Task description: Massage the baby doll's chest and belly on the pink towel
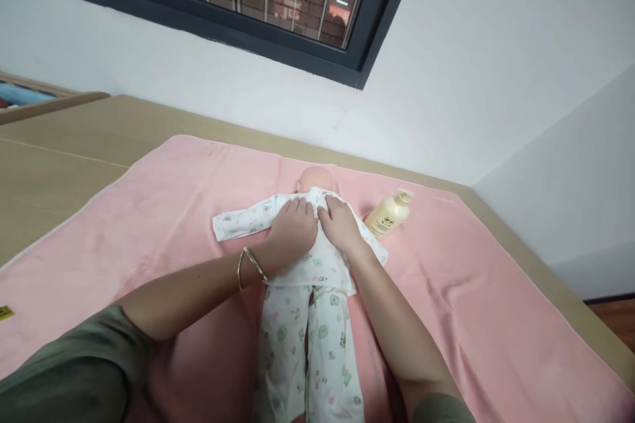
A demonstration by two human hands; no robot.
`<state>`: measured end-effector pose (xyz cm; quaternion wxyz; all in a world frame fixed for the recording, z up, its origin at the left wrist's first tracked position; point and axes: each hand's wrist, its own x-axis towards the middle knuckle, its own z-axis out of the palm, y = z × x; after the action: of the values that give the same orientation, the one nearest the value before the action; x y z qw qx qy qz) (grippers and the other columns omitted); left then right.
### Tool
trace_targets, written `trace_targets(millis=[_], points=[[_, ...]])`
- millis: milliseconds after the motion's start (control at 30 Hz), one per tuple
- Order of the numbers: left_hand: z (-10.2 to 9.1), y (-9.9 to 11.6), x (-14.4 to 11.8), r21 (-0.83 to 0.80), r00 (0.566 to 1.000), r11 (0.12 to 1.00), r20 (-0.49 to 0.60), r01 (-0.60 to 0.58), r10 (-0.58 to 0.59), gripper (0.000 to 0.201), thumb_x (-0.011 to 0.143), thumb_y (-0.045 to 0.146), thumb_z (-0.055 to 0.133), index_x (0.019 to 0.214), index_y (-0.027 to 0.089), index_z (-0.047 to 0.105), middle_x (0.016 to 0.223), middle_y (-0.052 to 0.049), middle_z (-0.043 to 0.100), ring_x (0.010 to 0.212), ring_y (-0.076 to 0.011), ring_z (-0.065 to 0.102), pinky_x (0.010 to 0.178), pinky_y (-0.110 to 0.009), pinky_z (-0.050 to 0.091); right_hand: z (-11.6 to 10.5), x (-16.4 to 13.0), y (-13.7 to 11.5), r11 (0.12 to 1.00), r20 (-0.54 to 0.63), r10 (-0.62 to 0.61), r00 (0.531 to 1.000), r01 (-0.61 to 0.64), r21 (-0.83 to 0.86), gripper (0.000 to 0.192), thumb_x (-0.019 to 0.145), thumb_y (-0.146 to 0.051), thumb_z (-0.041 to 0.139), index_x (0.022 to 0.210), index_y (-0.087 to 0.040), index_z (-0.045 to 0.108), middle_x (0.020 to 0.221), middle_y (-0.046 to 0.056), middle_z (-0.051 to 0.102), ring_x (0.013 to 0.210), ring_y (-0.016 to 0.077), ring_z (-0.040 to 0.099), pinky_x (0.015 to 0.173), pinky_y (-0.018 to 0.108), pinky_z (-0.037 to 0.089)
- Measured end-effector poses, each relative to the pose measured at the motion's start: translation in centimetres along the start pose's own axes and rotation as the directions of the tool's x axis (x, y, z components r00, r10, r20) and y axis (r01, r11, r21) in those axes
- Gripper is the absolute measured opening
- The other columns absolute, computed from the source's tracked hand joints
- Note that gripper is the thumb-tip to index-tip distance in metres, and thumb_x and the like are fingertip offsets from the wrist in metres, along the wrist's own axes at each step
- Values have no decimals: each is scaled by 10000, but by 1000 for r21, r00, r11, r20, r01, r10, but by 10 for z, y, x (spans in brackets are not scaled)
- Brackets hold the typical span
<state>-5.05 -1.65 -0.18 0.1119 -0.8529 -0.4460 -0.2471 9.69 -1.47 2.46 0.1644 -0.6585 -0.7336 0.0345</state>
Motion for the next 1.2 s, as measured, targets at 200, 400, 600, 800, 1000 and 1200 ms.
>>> trace_targets(millis=[200, 400, 600, 800, 1000, 1200], points=[[1, -30, 22, -198, 995, 980, 95, -1, 20, 351, 1005, 199, 369, 1018, 102, 706, 1063, -176, 745, 1044, -283, 694, 992, -427, 533, 4, -25, -35, 985, -23, 20, 1000, -23, -172, 539, 1039, -231, 349, 1471, 61, 486, 1508, 292, 521, 1466, 348, 445, 1243, 449, 269], [7, -23, 20, -204, 992, 975, 106, 94, -74, 451, 1017, 224, 322, 1281, 13, 622, 1328, -241, 674, 1298, -308, 613, 1145, -462, 438, 1, -15, -18, 1000, 17, 5, 1000, -5, 16, 521, 1049, -292, 355, 1463, -27, 529, 1548, 225, 510, 1496, 297, 416, 1245, 422, 291], [6, 9, -8, -201, 997, 979, 82, 25, -9, 534, 1024, 264, 322, 1466, 3, 472, 1538, -264, 509, 1497, -378, 409, 1183, -573, 373, -2, 6, 14, 983, 81, 85, 993, -97, 155, 542, 1070, -398, 298, 1486, -108, 490, 1615, 190, 431, 1542, 308, 332, 1245, 541, 252], [21, -30, 17, -356, 993, 933, 115, 48, -8, 451, 1014, 212, 309, 1360, 114, 583, 1415, -191, 632, 1388, -303, 543, 1191, -539, 400, 10, -25, -27, 998, 16, 65, 998, -66, 14, 596, 1035, -285, 323, 1547, 13, 394, 1639, 256, 354, 1569, 352, 256, 1273, 518, 218], [15, -17, 10, -245, 991, 965, 112, 96, -71, 501, 1040, 245, 287, 1422, -1, 500, 1483, -258, 556, 1435, -339, 481, 1188, -528, 384, 2, -20, -18, 996, 18, -16, 1000, 15, 91, 529, 1033, -266, 294, 1442, -53, 553, 1557, 216, 500, 1501, 308, 401, 1249, 467, 295], [-3, 6, -7, -196, 995, 981, 99, -1, 21, 449, 1027, 232, 339, 1353, 29, 573, 1395, -264, 619, 1389, -363, 518, 1123, -569, 426, 0, 9, 20, 984, 86, 81, 993, -93, 152, 576, 1040, -399, 356, 1520, -101, 470, 1626, 186, 415, 1548, 326, 310, 1263, 525, 219]])
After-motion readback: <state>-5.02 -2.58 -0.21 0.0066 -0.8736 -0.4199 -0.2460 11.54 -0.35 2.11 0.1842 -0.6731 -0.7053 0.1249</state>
